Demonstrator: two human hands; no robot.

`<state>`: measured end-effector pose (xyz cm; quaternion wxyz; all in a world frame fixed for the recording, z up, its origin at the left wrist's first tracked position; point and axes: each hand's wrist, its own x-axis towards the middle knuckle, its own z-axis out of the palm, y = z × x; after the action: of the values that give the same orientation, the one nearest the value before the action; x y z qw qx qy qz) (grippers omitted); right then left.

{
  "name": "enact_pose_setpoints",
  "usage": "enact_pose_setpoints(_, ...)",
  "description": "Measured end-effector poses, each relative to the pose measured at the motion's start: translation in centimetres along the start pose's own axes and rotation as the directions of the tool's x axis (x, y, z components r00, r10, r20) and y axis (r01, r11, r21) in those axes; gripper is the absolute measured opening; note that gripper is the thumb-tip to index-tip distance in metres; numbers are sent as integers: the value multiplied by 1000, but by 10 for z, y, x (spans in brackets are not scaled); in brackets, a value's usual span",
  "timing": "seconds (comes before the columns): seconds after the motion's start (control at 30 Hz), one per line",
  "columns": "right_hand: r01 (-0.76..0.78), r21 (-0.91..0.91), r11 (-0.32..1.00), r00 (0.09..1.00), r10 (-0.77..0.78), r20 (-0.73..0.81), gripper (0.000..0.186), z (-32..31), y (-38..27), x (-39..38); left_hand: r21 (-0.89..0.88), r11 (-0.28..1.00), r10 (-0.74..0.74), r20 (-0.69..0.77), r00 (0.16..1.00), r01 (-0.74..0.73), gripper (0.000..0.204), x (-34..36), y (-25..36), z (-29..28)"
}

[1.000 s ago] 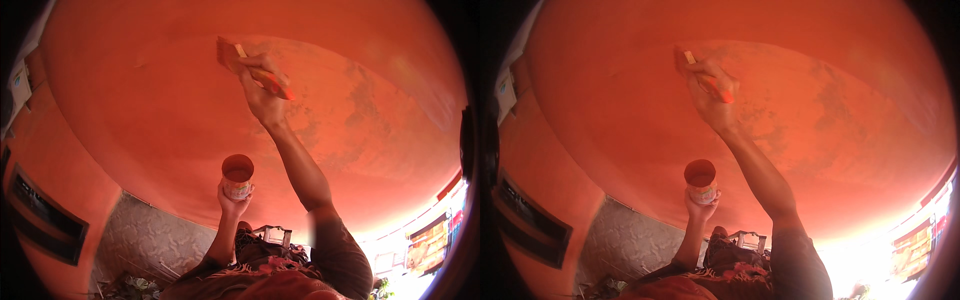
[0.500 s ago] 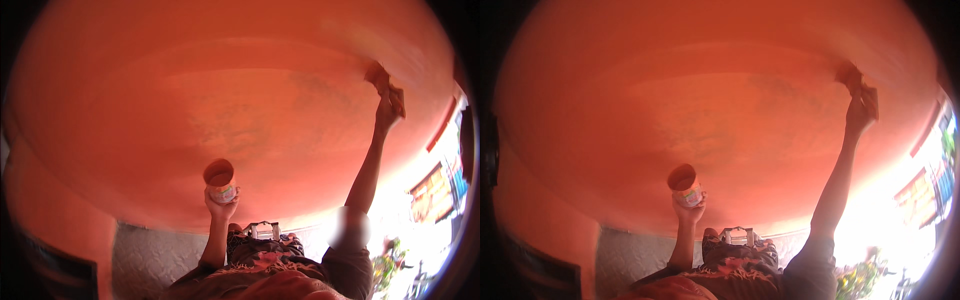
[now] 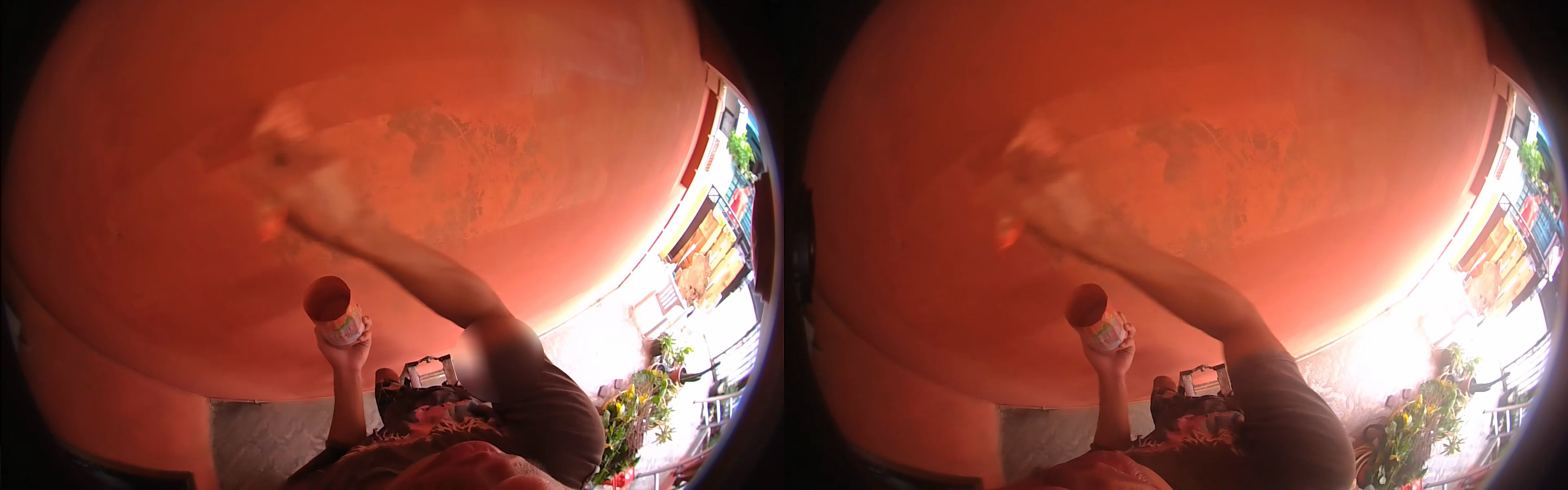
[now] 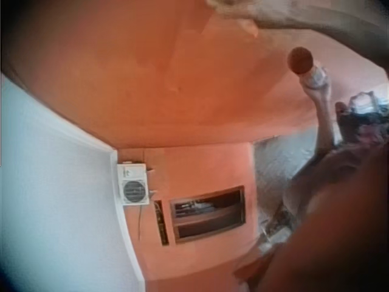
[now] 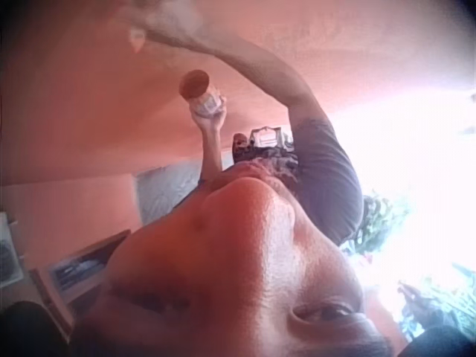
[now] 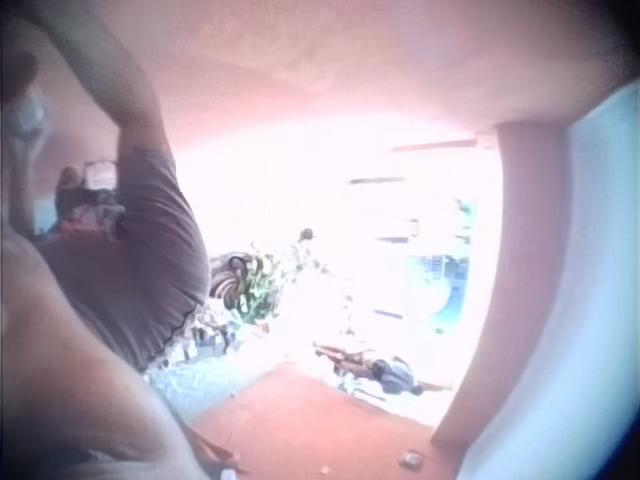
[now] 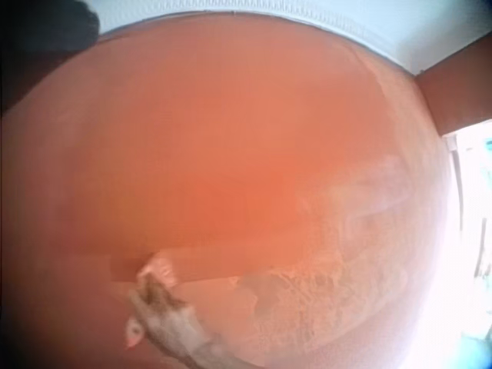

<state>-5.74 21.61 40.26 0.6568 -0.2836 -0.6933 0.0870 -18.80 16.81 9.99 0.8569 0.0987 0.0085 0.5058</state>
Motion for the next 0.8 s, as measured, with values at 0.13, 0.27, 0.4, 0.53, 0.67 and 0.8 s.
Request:
enact_pose_setpoints(0.13,635,-222,740,772,-602,204,27,33,0,22,19,1000,-6,-1,1000,6,64,-2,1,5)
enact_pose_setpoints(0.27,334,-331,882,919,-383,-92,16,-87,43,18,38,999,-16,10,1000,15,62,-5,0,14)
enact_pose_setpoints(0.4,174,-552,815,782,-455,-426,8,-243,44,-7,-22,1000,13,-61,998,-14,63,-6,4,12)
enact_pose_setpoints(0.53,-89,-706,702,645,-500,-578,6,-297,16,-27,-13,1000,17,-34,999,-17,63,-4,7,0)
enact_pose_setpoints(0.67,-315,-827,466,699,-476,-534,14,-216,16,-18,-14,999,42,-7,999,-42,66,-1,6,-15)
enact_pose_setpoints(0.8,203,-746,634,793,-553,-254,40,-68,21,9,-46,996,78,92,993,-74,68,-3,6,-23)
